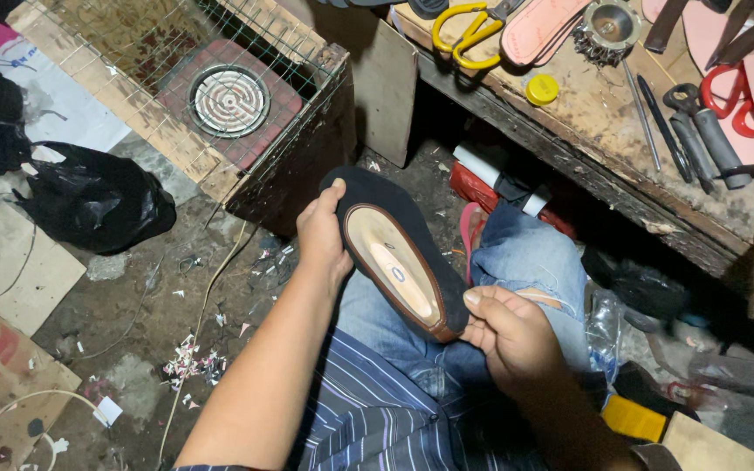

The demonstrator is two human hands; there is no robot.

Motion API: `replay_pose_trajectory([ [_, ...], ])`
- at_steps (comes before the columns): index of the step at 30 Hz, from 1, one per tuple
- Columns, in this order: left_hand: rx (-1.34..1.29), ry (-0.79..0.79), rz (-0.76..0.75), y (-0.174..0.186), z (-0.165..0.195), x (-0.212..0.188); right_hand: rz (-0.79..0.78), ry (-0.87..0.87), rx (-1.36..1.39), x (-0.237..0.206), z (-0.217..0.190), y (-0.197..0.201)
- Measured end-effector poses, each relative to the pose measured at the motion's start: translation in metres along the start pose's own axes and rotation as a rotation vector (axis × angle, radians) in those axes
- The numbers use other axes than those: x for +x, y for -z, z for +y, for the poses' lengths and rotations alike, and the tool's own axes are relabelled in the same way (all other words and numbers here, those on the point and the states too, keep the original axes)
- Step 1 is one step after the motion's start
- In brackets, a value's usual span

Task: The person sits on the floor of a shoe workshop and assembles a shoe: they fit a black fabric upper over a wooden shoe last, press and tuck the upper edges, hammer the sole edge, handle pink insole boards, and trim and press the insole into the shoe with a hand tool.

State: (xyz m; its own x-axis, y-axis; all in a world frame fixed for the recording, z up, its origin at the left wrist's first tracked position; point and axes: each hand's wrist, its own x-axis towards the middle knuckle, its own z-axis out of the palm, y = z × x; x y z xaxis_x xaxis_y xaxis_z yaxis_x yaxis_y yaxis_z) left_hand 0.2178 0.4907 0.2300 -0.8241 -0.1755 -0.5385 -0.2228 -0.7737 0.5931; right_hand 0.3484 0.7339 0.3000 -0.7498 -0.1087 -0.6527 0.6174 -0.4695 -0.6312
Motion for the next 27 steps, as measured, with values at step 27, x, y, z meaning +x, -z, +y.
replay_pose_trajectory([
  [27, -0.101, 0.162, 0.070, 0.010, -0.002, 0.027, -0.082, 0.252, 0.084, -0.019, 0.016, -0.022],
])
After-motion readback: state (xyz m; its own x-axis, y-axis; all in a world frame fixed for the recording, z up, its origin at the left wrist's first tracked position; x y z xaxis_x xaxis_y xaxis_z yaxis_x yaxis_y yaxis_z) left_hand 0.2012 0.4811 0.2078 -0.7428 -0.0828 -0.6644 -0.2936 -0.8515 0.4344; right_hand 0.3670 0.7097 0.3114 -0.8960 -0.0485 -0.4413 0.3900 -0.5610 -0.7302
